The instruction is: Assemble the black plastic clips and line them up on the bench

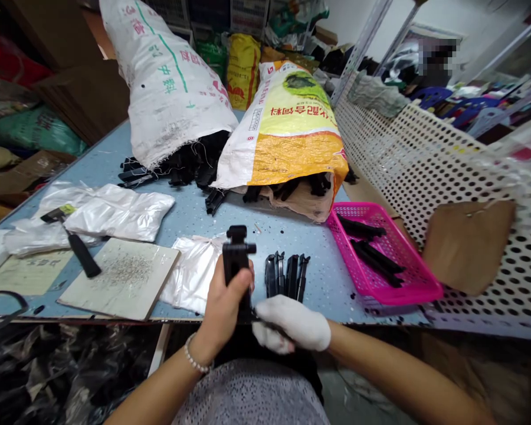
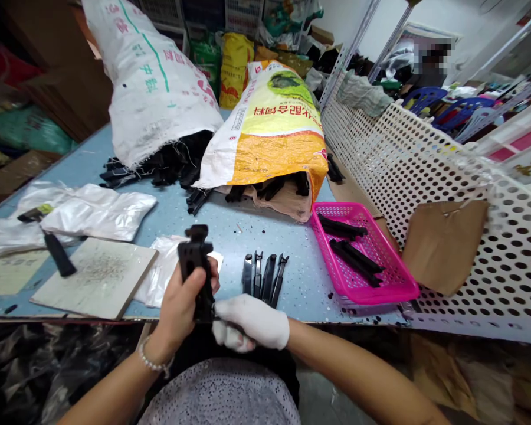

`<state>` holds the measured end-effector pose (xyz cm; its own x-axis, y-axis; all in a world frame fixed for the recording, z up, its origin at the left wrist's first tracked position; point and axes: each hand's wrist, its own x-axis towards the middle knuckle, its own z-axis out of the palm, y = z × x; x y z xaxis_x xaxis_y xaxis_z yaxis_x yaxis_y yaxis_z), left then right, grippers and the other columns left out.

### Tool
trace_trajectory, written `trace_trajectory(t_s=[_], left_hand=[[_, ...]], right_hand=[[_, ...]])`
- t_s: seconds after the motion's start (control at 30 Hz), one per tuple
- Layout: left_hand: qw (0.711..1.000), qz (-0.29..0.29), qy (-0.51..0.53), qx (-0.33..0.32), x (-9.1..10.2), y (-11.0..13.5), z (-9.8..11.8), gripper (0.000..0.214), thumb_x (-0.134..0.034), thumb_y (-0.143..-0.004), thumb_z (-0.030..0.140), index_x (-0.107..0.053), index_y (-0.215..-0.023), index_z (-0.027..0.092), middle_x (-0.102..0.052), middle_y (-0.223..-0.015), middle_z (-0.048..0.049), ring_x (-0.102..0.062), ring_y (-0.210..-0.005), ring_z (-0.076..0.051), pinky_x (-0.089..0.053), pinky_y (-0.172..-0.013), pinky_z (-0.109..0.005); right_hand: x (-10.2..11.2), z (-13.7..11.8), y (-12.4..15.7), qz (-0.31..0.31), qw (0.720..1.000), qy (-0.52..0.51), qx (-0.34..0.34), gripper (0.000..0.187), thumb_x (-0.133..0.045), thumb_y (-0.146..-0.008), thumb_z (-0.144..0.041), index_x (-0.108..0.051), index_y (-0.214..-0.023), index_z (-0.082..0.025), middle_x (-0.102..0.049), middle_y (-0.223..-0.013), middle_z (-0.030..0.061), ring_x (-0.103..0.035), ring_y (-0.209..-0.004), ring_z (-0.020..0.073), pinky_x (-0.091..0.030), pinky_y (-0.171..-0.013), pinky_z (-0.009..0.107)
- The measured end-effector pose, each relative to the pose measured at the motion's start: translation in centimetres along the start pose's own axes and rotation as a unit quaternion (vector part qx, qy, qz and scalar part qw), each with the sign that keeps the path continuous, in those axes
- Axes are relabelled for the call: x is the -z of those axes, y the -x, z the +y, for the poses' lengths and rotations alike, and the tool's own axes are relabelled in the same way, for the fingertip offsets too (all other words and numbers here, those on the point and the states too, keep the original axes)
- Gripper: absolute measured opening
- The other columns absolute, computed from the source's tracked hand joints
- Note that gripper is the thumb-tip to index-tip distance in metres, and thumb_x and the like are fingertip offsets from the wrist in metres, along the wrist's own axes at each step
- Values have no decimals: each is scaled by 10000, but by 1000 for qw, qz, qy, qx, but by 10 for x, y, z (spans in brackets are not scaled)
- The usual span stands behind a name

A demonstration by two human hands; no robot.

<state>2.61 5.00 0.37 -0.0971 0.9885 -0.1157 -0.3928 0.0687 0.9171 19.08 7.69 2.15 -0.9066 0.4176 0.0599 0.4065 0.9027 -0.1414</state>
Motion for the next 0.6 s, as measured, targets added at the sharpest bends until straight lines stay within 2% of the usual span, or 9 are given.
trace_trajectory(t_s=[0.1, 0.17, 0.37, 0.43, 0.47, 0.5, 0.53, 0.57, 0.6], left_hand=[[994, -19, 48, 93, -6, -14, 9, 425, -652, -865, 489, -536, -1169, 217, -547, -798, 17, -482, -581, -82, -415, -537, -207], [992, -36, 46, 112, -9, -17, 12, 439, -649, -866, 493, -531, -1181, 211, -541, -796, 18, -478, -575, -79, -407, -527, -203], [993, -95, -62, 38, -6, 5, 5, 373, -644, -869, 496, -584, -1083, 196, -588, -886, -26, -517, -672, -114, -431, -595, -228], [990, -116, -65, 42, -5, 8, 5, 355, -654, -865, 486, -590, -1042, 185, -583, -870, -28, -511, -672, -116, -425, -595, -231], [990, -120, -54, 58, -5, 7, 4, 349, -643, -873, 487, -585, -1038, 184, -576, -854, -25, -503, -655, -113, -417, -580, -231], [989, -117, -38, 76, -5, 7, 4, 344, -618, -888, 491, -578, -1043, 186, -568, -839, -20, -495, -633, -110, -409, -564, -232], [990, -106, -26, 87, -4, 7, 3, 338, -587, -905, 496, -574, -1049, 191, -562, -831, -18, -490, -618, -108, -406, -554, -235], [993, -89, -19, 81, -3, 8, 2, 334, -578, -909, 497, -574, -1055, 197, -563, -840, -20, -495, -622, -111, -416, -563, -243], [996, -71, -26, 48, -1, 10, 1, 345, -608, -887, 500, -577, -1064, 205, -570, -865, -27, -510, -650, -122, -437, -592, -258]], right_hand=[[4, -3, -3, -1, 1000, 6, -8, 431, -359, -1014, -413, -631, -829, -135, -652, -726, 101, -594, -651, 187, -420, -596, 296], [6, -4, -3, -11, 1000, 14, -11, 436, -353, -1011, -416, -630, -812, -144, -656, -715, 92, -595, -625, 195, -391, -556, 300], [4, -8, 3, -79, 996, -51, 14, 421, -372, -973, -401, -607, -704, -177, -659, -660, 56, -563, -549, 174, -296, -506, 289], [3, -11, 5, -79, 993, -92, 6, 414, -379, -960, -390, -589, -678, -171, -642, -656, 70, -537, -558, 173, -288, -521, 287], [3, -13, 4, -75, 988, -137, -19, 395, -395, -949, -389, -570, -671, -171, -617, -643, 64, -511, -553, 165, -286, -527, 282], [3, -15, 4, -75, 972, -216, -63, 367, -426, -933, -394, -544, -663, -175, -578, -622, 45, -476, -542, 150, -286, -529, 272], [3, -18, 2, -79, 938, -315, -118, 354, -452, -919, -408, -509, -651, -184, -526, -596, 18, -436, -523, 133, -287, -524, 259], [2, -20, 1, -86, 889, -416, -173, 364, -449, -919, -430, -465, -640, -196, -467, -570, -12, -393, -496, 117, -291, -511, 244], [0, -22, -1, -97, 832, -501, -217, 389, -409, -936, -452, -421, -632, -208, -409, -548, -37, -349, -463, 104, -295, -489, 231]])
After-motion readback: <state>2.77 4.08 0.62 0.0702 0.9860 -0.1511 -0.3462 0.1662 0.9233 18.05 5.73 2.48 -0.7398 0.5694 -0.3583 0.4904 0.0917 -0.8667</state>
